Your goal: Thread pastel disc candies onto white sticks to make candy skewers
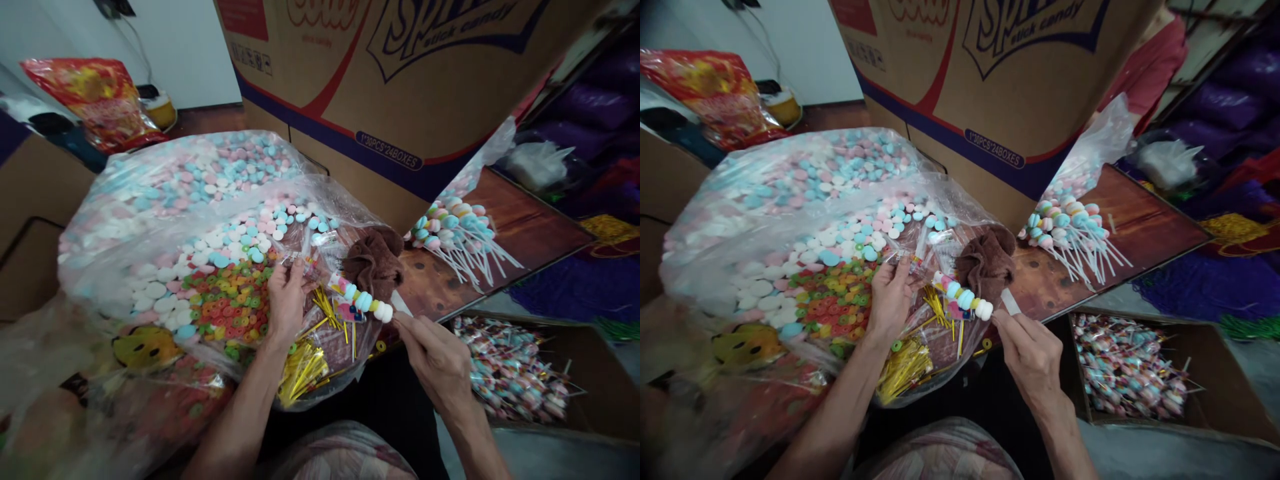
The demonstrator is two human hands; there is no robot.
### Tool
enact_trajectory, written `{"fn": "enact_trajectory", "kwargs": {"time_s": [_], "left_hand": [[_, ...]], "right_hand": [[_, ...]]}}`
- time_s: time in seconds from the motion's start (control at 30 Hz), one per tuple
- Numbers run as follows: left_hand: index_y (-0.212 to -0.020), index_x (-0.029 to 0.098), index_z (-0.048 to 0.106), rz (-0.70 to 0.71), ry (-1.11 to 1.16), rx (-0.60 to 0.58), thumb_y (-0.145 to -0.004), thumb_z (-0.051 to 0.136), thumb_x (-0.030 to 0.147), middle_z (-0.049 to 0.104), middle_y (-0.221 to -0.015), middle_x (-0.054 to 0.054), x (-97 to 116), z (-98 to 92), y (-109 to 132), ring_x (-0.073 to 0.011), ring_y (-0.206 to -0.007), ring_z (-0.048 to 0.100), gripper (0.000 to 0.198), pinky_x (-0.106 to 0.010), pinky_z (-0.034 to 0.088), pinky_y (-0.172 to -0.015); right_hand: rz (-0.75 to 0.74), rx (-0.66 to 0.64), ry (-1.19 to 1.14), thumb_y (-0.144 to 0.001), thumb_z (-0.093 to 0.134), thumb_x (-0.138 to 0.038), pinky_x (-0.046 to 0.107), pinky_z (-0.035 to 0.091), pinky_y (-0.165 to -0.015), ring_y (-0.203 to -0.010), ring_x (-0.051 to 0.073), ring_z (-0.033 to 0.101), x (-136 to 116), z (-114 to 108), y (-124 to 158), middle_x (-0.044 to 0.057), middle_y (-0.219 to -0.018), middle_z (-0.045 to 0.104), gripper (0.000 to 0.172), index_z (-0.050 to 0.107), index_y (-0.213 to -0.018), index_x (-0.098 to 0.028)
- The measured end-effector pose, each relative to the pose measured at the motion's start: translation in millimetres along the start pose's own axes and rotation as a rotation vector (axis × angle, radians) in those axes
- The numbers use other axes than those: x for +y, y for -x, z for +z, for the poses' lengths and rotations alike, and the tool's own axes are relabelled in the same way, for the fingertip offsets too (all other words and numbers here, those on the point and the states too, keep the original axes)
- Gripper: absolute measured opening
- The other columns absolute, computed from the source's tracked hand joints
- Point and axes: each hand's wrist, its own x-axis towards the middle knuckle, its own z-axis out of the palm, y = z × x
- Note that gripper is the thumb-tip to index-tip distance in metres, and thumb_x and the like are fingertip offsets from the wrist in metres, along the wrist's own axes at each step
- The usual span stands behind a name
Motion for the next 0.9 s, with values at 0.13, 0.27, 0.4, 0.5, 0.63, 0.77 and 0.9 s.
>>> {"fn": "enact_trajectory", "kwargs": {"time_s": [0.13, 0.27, 0.4, 0.5, 0.63, 0.77, 0.9], "left_hand": [[-0.085, 0.018, 0.061, -0.097, -0.007, -0.061, -0.063, 0.084, 0.046, 0.071, -0.079, 0.0, 5, -2.7, -3, -0.0126, -0.063, 0.069, 0.042, -0.023, 0.056, -0.059], [-0.075, 0.016, 0.057, -0.228, 0.026, -0.085, -0.057, 0.089, 0.039, 0.067, -0.068, 0.002, 8, -7.2, -6, -0.0107, -0.056, 0.066, 0.043, -0.02, 0.052, -0.053], [-0.074, 0.015, 0.057, -0.316, 0.023, -0.112, -0.059, 0.088, 0.034, 0.067, -0.064, 0.001, 9, -10.8, -9, -0.0103, -0.051, 0.063, 0.039, -0.019, 0.05, -0.048], [-0.073, 0.016, 0.056, -0.328, 0.017, -0.092, -0.061, 0.088, 0.031, 0.066, -0.062, 0.001, 11, -9.9, -10, -0.0105, -0.048, 0.063, 0.037, -0.02, 0.05, -0.047], [-0.068, 0.016, 0.054, -0.349, 0.009, -0.065, -0.061, 0.087, 0.028, 0.063, -0.058, 0.002, 11, -7.7, -10, -0.0106, -0.046, 0.061, 0.036, -0.02, 0.049, -0.045], [-0.071, 0.015, 0.056, -0.309, 0.029, -0.073, -0.059, 0.088, 0.031, 0.065, -0.063, 0.002, 9, -8.0, -10, -0.01, -0.047, 0.061, 0.038, -0.02, 0.05, -0.046], [-0.073, 0.016, 0.056, -0.281, 0.018, -0.079, -0.058, 0.089, 0.034, 0.065, -0.064, 0.002, 8, -9.3, -10, -0.01, -0.048, 0.061, 0.04, -0.021, 0.05, -0.047]], "right_hand": [[0.028, 0.02, -0.025, -0.097, 0.054, -0.018, 0.02, 0.05, -0.061, -0.056, 0.011, 0.063, 4, -1, 0, 0.002, -0.069, 0.069, 0.02, 0.073, -0.092, -0.016], [0.054, 0.03, -0.069, -0.096, 0.055, -0.018, 0.021, 0.052, -0.061, -0.059, 0.011, 0.066, 6, 1, 0, 0.003, -0.074, 0.072, 0.019, 0.073, -0.094, -0.017], [0.02, 0.023, -0.041, -0.096, 0.056, -0.017, 0.021, 0.05, -0.062, -0.06, 0.012, 0.066, 9, 1, -1, 0.003, -0.072, 0.071, 0.019, 0.074, -0.095, -0.016], [-0.037, 0.008, 0.056, -0.098, 0.054, -0.018, 0.021, 0.046, -0.06, -0.056, 0.01, 0.061, 11, 0, -2, 0.001, -0.064, 0.065, 0.021, 0.074, -0.094, -0.016], [-0.081, 0.031, 0.198, -0.097, 0.056, -0.018, 0.023, 0.043, -0.061, -0.056, 0.01, 0.058, 10, -1, -2, 0.0, -0.062, 0.064, 0.019, 0.075, -0.093, -0.018], [-0.024, 0.008, 0.163, -0.097, 0.056, -0.019, 0.023, 0.045, -0.063, -0.058, 0.011, 0.06, 4, -3, -4, 0.001, -0.065, 0.067, 0.019, 0.073, -0.088, -0.018], [0.016, -0.037, 0.018, -0.1, 0.049, -0.021, 0.021, 0.048, -0.066, -0.065, 0.012, 0.068, 2, -3, -8, 0.004, -0.078, 0.073, 0.023, 0.071, -0.094, -0.017]]}}
